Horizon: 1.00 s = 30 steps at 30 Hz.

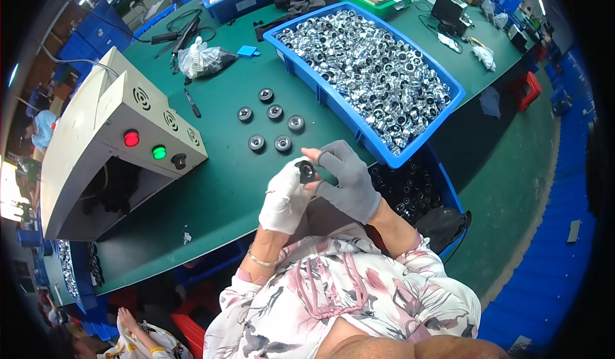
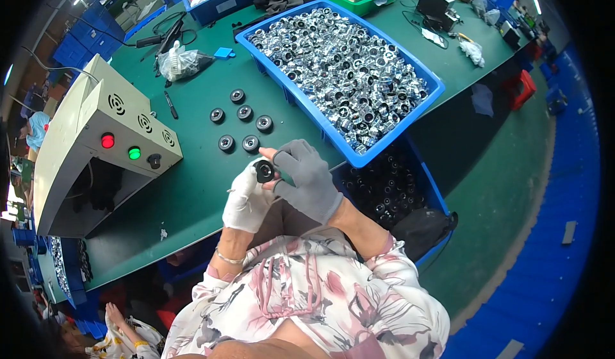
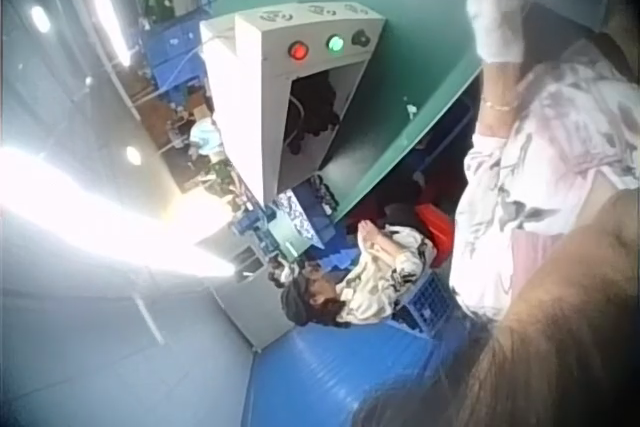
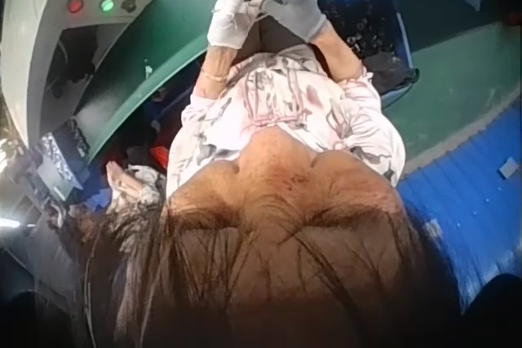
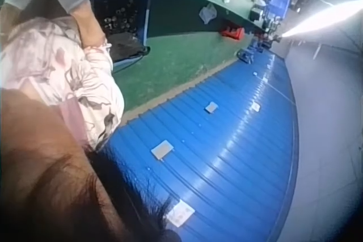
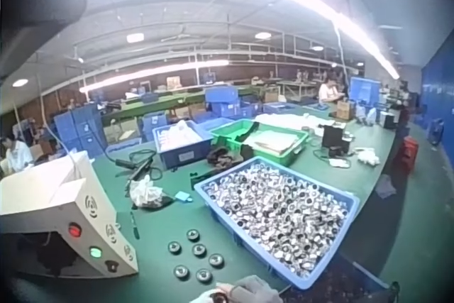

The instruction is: Assembling small mechanical wheel components using a benchtop press machine in a factory environment.

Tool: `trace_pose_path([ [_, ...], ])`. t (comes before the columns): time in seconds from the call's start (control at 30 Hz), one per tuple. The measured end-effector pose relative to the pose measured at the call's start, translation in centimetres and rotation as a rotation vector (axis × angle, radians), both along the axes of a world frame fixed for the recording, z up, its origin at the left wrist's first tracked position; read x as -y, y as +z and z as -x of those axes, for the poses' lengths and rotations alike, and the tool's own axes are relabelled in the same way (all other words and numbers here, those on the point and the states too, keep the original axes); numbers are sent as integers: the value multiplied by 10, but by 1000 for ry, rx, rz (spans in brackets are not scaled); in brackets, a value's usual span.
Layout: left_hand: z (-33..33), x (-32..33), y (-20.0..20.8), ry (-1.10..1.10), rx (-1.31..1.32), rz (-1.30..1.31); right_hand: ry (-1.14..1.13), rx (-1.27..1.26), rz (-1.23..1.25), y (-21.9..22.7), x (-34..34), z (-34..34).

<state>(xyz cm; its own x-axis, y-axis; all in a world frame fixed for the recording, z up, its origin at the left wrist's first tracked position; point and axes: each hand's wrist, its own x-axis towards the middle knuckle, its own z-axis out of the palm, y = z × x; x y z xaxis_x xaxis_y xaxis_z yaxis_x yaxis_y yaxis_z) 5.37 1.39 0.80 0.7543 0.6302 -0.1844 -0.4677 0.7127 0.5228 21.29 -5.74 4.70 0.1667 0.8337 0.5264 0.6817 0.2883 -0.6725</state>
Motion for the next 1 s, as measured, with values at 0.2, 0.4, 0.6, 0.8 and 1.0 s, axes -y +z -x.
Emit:
trace_pose_path([
  [0.2, 43, -57, 30, 311, -988, -1399, -27, -30, -5, 25, 25, -24],
  [0.4, 64, -130, 24, 278, -1403, -1777, -328, 322, 19, 63, 9, -111],
  [0.6, 35, -157, 2, 297, -1443, -1721, -393, 496, 257, 61, -36, -171],
  [0.8, 29, -155, 0, 236, -667, -988, -329, 714, 360, 57, -59, -187],
  [1.0, 29, -155, -18, 485, -832, -1091, -372, 759, 510, 60, -67, -172],
])
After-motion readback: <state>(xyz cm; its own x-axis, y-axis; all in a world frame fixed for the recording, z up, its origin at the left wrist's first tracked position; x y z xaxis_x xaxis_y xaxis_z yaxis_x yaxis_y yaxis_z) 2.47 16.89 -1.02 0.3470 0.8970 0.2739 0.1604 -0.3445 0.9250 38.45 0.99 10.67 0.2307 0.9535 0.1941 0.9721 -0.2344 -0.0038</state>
